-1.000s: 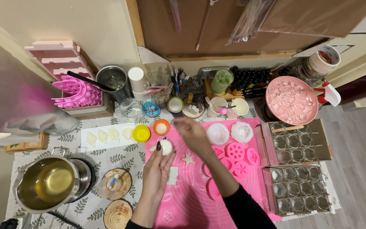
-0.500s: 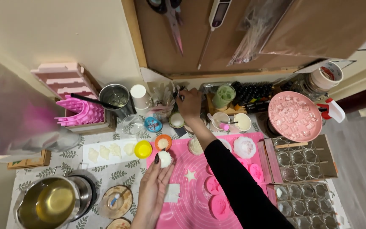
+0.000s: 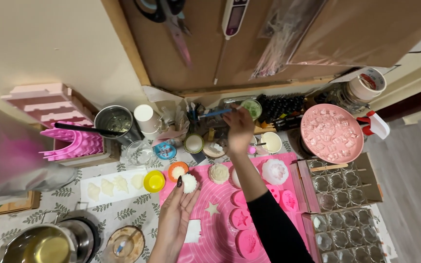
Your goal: Remove decorative wax pieces from silicone molds and prepare them for assembly.
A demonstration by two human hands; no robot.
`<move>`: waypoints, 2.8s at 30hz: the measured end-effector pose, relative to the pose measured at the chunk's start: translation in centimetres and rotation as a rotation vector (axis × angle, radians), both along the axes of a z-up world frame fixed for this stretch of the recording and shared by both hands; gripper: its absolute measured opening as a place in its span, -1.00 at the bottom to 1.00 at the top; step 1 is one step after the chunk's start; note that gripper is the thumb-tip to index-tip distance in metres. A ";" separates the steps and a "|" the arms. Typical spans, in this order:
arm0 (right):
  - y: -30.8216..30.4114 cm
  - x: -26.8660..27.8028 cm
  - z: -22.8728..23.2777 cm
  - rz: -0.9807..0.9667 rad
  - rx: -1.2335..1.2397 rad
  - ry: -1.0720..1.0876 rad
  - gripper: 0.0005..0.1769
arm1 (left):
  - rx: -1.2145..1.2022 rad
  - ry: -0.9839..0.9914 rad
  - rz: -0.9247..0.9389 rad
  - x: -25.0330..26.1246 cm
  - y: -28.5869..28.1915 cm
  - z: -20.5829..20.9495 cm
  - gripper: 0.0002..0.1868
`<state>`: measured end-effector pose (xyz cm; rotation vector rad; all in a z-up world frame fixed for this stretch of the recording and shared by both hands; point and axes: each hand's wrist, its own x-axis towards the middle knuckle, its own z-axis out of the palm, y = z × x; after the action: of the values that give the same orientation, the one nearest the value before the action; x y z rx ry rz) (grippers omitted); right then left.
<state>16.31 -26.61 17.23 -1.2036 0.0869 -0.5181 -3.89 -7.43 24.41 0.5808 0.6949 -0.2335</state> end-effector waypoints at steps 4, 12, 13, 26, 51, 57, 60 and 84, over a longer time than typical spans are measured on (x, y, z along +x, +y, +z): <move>-1.2 -1.9 2.8 -0.058 0.032 0.127 -0.82 | -0.031 0.000 0.007 0.2 -0.3 -0.1 -0.61; 0.0 -0.7 2.5 0.000 -0.490 0.006 -0.77 | -0.042 -0.005 -0.025 0.4 -0.6 -0.6 -0.57; 0.7 -0.2 2.5 0.003 -0.488 0.008 -0.77 | -0.040 -0.002 -0.022 0.3 -0.6 -0.6 -0.57; 7.3 2.8 3.6 -0.188 -1.238 -0.008 -0.75 | -0.008 0.016 0.027 0.4 0.0 -0.2 -0.61; 3.5 4.6 -0.4 -0.071 -1.098 -0.059 -0.87 | 0.030 0.010 -0.068 0.4 -0.5 -0.3 -0.60; 1.0 3.1 1.7 0.019 -0.745 0.196 -0.81 | 0.027 0.035 -0.056 0.2 -0.3 -1.3 -0.60; 0.3 3.2 2.5 0.099 -0.761 0.200 -0.77 | 0.060 0.049 -0.077 0.2 -0.5 -1.0 -0.62; 2.6 -9.3 11.9 -0.108 -0.707 -0.095 -0.82 | 0.036 -0.019 -0.042 -0.9 0.4 1.4 -0.59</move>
<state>6.96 -23.98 29.12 -1.8665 -0.1259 -0.7312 -4.80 -7.03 25.79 0.6320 0.6705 -0.2548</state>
